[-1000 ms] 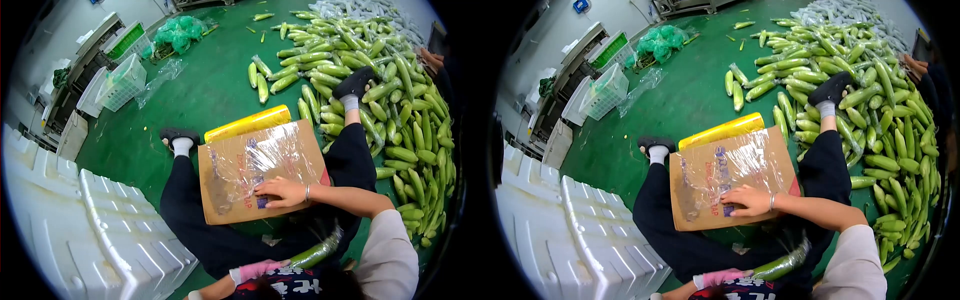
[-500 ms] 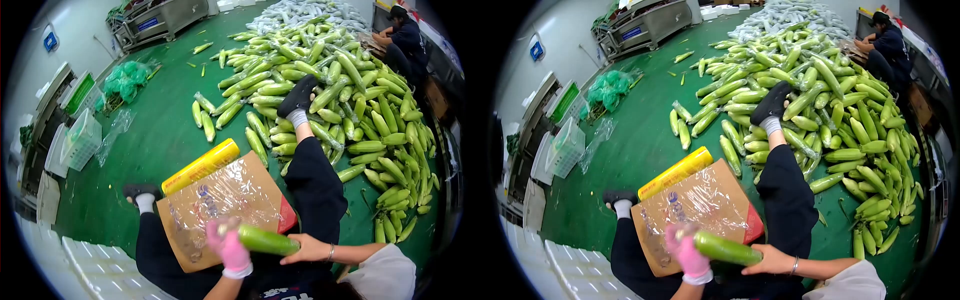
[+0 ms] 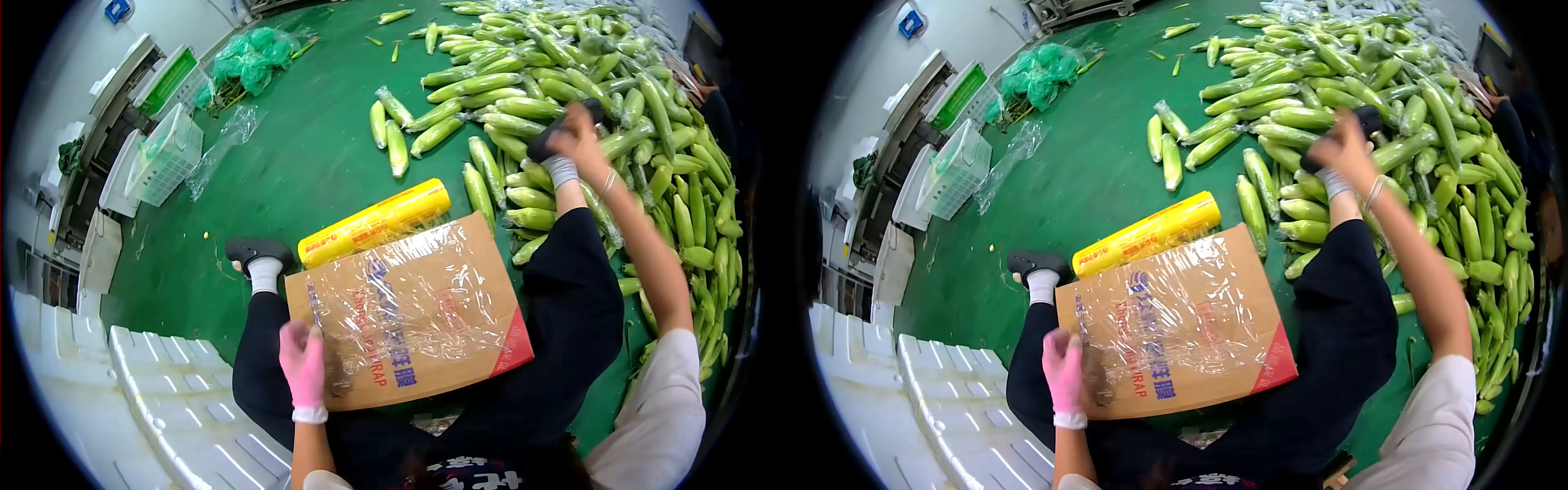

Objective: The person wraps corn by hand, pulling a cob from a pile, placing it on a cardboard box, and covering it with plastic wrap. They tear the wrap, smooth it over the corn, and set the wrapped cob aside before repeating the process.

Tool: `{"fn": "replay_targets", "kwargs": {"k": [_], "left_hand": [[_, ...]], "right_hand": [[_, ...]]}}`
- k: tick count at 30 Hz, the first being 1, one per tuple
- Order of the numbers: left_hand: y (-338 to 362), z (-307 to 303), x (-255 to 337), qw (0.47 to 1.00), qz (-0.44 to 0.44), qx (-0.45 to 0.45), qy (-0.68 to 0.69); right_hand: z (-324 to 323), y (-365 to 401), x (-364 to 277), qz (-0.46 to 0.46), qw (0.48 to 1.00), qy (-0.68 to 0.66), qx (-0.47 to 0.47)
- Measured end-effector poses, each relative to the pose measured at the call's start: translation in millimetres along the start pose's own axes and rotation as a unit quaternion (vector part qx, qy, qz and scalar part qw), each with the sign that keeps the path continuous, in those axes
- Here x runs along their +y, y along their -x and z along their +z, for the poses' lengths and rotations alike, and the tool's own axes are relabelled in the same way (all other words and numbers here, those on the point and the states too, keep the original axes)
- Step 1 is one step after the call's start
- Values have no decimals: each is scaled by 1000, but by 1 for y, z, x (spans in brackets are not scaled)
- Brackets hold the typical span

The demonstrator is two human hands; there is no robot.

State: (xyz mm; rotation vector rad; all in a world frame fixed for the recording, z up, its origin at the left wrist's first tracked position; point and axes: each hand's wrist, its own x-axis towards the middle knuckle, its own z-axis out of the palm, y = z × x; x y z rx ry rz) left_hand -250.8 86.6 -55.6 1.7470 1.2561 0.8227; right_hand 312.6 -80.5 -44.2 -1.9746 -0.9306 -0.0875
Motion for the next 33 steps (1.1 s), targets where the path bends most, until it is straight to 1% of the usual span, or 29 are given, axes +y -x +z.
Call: {"fn": "replay_targets", "kwargs": {"k": [1, 3, 4, 6, 7, 8, 9, 10, 11, 12, 14, 15, 16, 17, 18, 19, 20, 21, 22, 23, 24, 25, 26, 27, 28, 30, 31, 32, 33], "left_hand": [[16, -9, -15, 999, -13, -19, -31], [39, -14, -30, 993, -44, -68, -87], [51, -11, -30, 986, -65, -99, -114], [57, 0, -8, 958, 43, -156, -235], [54, 6, -10, 948, 78, -160, -265], [47, 13, -18, 935, 116, -164, -292], [37, 17, -29, 937, 119, -159, -289], [23, 18, -38, 954, 72, -191, -218], [10, 20, -45, 964, 27, -222, -144], [-7, 22, -25, 978, 30, -203, -30], [-51, 21, 17, 971, -86, -210, 70], [-85, 31, 20, 984, 19, -168, 51], [-118, 43, 41, 986, 42, -144, 71], [-148, 54, 64, 982, 45, -154, 103], [-182, 72, 74, 974, 53, -160, 150], [-220, 90, 76, 970, 68, -171, 158], [-250, 109, 79, 970, 62, -155, 176], [-281, 126, 78, 972, 56, -150, 173], [-306, 138, 77, 977, 79, -140, 144], [-327, 148, 70, 980, 94, -130, 114], [-354, 151, 54, 977, 158, -141, -1], [-361, 149, 44, 970, 162, -168, 72], [-357, 136, 40, 971, 145, -177, 67], [-355, 118, 32, 977, 122, -162, 67], [-345, 92, 21, 982, 96, -149, 62], [-321, 27, -22, 992, 51, -112, 32], [-305, -8, -67, 991, -9, -100, 88], [-271, -40, -106, 984, -55, -88, 142], [-229, -62, -141, 972, -165, -58, 153]], "right_hand": [[36, 52, -14, -142, 987, 23, -78], [46, 148, -131, -163, 939, 11, -304], [61, 184, -136, -203, 912, -2, -357], [73, 227, -158, -241, 890, -32, -385], [78, 237, -154, -243, 889, -33, -386], [88, 243, -144, -283, 874, 11, -395], [95, 245, -135, -323, 855, 57, -403], [97, 238, -135, -327, 854, 61, -400], [101, 223, -133, -284, 887, 23, -363], [103, 205, -134, -237, 915, -17, -327], [107, 153, -153, -203, 964, 6, -172], [116, 121, -149, -178, 973, -41, -141], [126, 85, -147, -171, 977, -35, -124], [138, 54, -143, -183, 980, -25, -81], [151, 24, -138, -160, 985, -23, -67], [170, -4, -128, -111, 993, 4, -48], [185, -30, -119, -60, 996, 6, -64], [206, -53, -105, -31, 998, 6, -46], [222, -73, -97, -4, 998, 37, -43], [247, -98, -69, 5, 998, 51, -36], [261, -115, -55, 13, 996, 81, -36], [276, -130, -35, 26, 997, 69, -36], [289, -148, -11, 85, 993, -15, -74], [288, -159, 7, 147, 954, -203, -166], [276, -148, 0, 214, 940, -224, -141], [238, -113, 19, 215, 934, -246, -143], [222, -87, 40, 206, 944, -222, -131], [206, -51, 58, 225, 945, -196, -137], [189, -15, 76, 244, 944, -170, -144]]}}
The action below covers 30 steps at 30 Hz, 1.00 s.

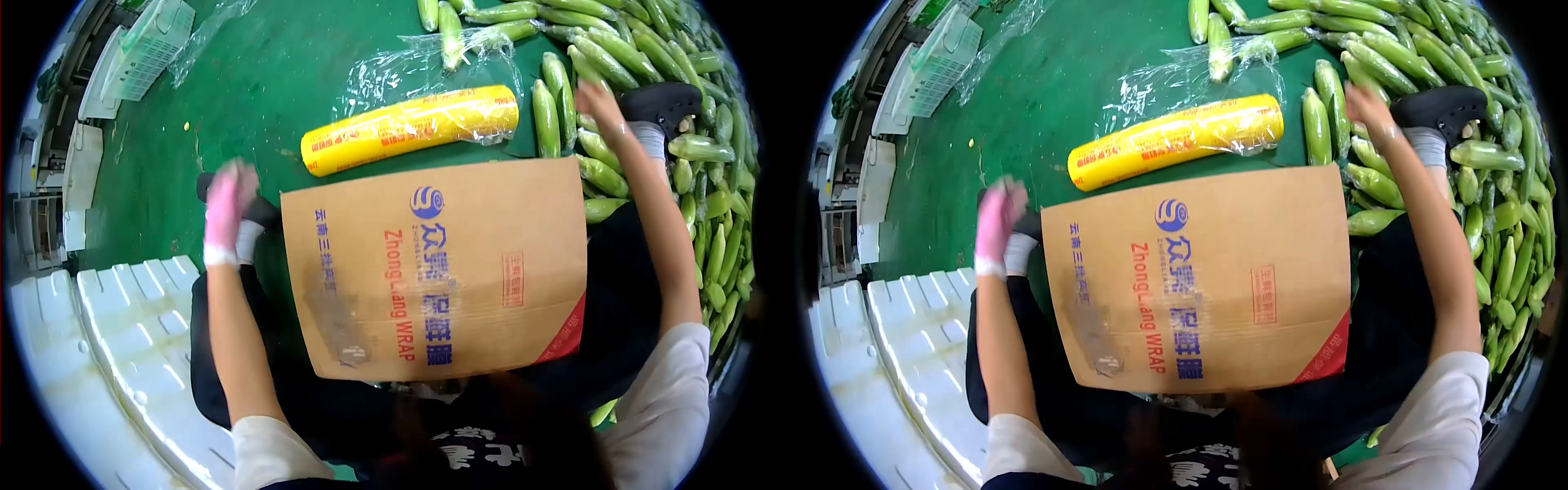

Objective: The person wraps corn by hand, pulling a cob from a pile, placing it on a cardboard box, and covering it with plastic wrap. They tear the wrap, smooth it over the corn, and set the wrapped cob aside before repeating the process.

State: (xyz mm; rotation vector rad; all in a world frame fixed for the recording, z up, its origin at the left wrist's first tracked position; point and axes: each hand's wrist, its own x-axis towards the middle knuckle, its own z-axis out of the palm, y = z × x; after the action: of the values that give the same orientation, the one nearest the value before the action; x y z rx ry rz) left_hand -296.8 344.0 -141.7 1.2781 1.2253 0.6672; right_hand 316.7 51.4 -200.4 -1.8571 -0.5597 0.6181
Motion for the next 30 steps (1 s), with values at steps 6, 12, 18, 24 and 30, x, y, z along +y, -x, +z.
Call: {"fn": "replay_targets", "kwargs": {"k": [6, 12, 18, 24, 30], "left_hand": [[157, -24, -190, 940, -295, -63, 156], [176, 33, -217, 925, -353, -94, 101], [176, 37, -208, 926, -354, -103, 77], [182, 37, -207, 925, -357, -110, 73], [204, 38, -210, 919, -372, -105, 77]], "right_hand": [[3, 131, 121, 161, 972, 76, -154], [3, 73, 49, 52, 988, -128, -71], [-16, 83, 39, 27, 991, -121, -46], [29, 181, 127, 73, 993, -45, -77], [16, 144, 126, -19, 999, -41, -12]]}}
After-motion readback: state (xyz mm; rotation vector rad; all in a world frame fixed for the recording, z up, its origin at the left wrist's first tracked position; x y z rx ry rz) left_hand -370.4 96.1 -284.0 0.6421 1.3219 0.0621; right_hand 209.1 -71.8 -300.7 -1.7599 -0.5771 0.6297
